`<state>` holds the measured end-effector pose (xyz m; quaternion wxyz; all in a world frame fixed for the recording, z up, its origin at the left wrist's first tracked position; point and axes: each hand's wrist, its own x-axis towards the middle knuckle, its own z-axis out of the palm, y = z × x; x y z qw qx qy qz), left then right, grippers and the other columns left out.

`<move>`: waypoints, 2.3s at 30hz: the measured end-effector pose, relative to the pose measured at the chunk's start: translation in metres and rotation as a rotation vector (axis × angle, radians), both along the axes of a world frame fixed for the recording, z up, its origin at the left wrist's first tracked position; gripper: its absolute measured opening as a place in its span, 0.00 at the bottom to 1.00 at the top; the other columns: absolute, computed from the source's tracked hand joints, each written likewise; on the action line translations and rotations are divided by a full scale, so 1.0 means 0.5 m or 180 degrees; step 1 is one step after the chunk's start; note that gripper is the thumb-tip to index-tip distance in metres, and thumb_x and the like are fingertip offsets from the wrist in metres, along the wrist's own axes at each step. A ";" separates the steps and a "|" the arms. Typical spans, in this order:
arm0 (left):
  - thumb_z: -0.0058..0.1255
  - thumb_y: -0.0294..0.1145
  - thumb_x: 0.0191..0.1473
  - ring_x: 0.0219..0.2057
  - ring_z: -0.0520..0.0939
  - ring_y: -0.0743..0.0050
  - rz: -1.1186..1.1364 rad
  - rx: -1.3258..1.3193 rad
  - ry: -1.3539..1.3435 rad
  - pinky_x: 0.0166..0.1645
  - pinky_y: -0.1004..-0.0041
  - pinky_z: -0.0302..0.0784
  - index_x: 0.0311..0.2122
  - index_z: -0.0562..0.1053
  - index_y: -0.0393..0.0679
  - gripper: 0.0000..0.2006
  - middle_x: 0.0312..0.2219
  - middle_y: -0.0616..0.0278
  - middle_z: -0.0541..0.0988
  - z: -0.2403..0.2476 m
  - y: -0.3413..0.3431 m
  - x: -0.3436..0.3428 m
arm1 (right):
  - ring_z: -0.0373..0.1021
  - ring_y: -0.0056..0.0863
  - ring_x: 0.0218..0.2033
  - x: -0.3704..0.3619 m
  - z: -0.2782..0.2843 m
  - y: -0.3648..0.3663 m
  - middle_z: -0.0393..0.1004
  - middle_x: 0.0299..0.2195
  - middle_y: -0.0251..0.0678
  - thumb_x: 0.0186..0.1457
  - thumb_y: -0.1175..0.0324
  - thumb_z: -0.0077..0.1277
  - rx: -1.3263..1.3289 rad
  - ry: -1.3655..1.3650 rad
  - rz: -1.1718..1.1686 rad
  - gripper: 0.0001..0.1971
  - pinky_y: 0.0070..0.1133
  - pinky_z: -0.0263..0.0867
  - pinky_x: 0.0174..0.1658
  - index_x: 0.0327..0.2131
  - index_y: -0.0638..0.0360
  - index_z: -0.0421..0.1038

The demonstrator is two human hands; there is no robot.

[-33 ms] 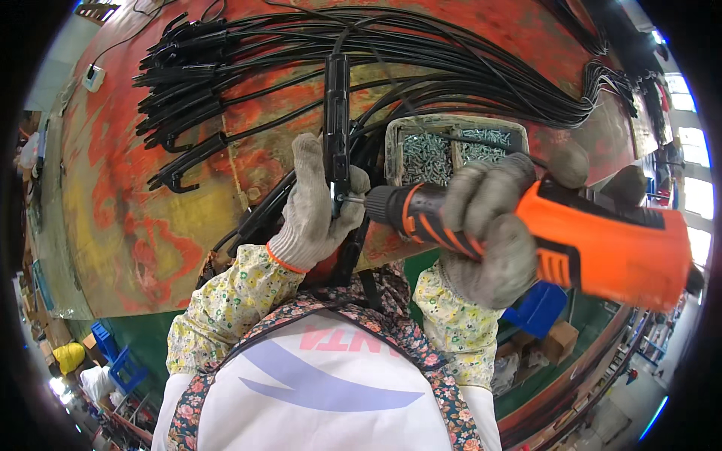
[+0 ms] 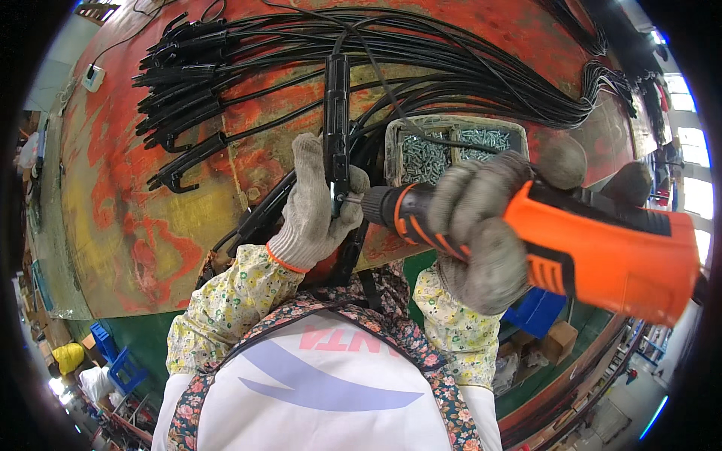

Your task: The person assembles electrical components by inserting screws into them using an electric screwdriver.

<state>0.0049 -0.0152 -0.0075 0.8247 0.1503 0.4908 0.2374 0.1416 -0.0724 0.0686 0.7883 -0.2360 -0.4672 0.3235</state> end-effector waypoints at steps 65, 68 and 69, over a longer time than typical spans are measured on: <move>0.48 0.18 0.47 0.11 0.65 0.86 -0.0393 0.0741 -0.0590 0.13 0.83 0.56 0.48 0.56 0.41 0.23 0.27 0.60 0.74 0.004 0.013 -0.019 | 0.62 0.21 0.25 0.242 0.014 -0.020 0.62 0.23 0.33 0.50 0.76 0.50 -0.0019 0.1334 -0.0802 0.17 0.21 0.64 0.30 0.45 0.62 0.60; 0.51 0.17 0.47 0.12 0.66 0.88 -0.0362 0.0631 -0.0772 0.13 0.86 0.56 0.57 0.47 0.44 0.35 0.28 0.60 0.74 0.017 0.014 -0.018 | 0.61 0.21 0.25 0.207 -0.007 0.012 0.61 0.22 0.31 0.52 0.73 0.49 -0.0021 0.1401 -0.0553 0.16 0.20 0.64 0.29 0.45 0.61 0.60; 0.50 0.17 0.48 0.13 0.65 0.88 -0.0332 0.0602 -0.0715 0.14 0.85 0.56 0.55 0.49 0.43 0.32 0.28 0.60 0.74 0.012 0.013 -0.019 | 0.61 0.21 0.25 0.192 -0.020 0.024 0.61 0.21 0.31 0.52 0.73 0.49 -0.0071 0.1479 -0.0508 0.16 0.20 0.65 0.29 0.44 0.61 0.60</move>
